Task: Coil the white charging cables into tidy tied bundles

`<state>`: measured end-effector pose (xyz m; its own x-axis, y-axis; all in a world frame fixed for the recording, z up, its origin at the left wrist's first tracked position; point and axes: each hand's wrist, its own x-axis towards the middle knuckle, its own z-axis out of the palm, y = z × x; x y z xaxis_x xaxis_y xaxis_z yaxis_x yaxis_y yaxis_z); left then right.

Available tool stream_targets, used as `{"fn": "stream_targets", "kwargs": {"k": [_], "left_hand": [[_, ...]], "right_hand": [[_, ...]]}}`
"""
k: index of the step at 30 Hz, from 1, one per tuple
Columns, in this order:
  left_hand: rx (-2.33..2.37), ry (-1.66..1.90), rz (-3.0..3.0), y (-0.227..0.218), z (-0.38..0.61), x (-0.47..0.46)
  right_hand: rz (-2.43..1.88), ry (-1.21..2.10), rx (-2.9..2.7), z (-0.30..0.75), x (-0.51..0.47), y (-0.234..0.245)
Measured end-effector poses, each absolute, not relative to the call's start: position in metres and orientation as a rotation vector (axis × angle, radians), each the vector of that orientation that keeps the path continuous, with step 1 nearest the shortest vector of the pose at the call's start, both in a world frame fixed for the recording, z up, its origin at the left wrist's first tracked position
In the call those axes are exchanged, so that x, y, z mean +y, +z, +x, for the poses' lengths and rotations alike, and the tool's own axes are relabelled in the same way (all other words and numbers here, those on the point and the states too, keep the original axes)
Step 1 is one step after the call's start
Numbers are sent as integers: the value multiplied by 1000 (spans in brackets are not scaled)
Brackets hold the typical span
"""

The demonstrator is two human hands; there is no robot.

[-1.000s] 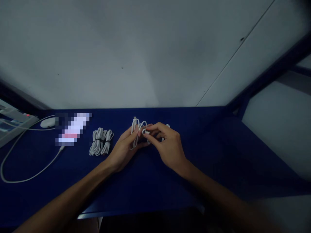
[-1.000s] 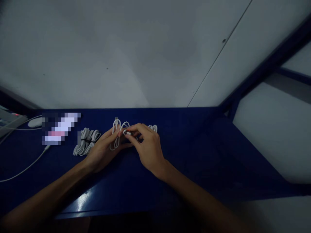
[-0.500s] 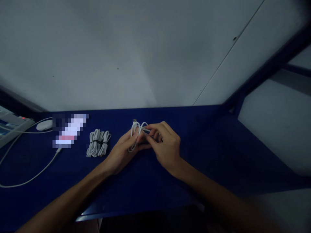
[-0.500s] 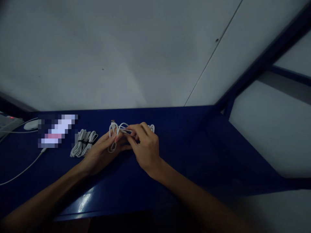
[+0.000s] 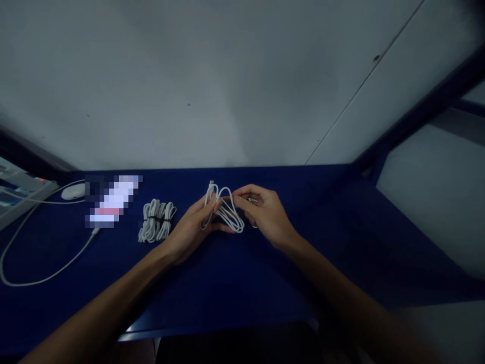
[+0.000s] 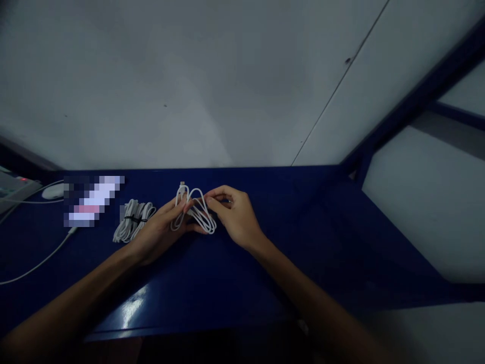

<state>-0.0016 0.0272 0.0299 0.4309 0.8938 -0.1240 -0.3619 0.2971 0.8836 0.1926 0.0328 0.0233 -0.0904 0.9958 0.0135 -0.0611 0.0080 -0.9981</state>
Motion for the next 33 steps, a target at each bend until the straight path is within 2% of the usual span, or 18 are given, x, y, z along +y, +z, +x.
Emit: {"fn": "stream_targets", "kwargs": {"k": [6,16,23,27,33], "left_hand": [[705,789,935,29,-3,26],[674,767,795,28,-2,22],[634,842,681,25,-1,23],[611,855,724,26,1,22],[673,1004,697,29,3,25]], "right_hand": [[-1099,1466,-1355,194,35,20],[-1038,1448,-1526,193,29,21],[-1193,1216,-1757,193,30,13],[-1154,1362,-1721,192,32,14],[-1301,1346,-1487,190,33,11]]}}
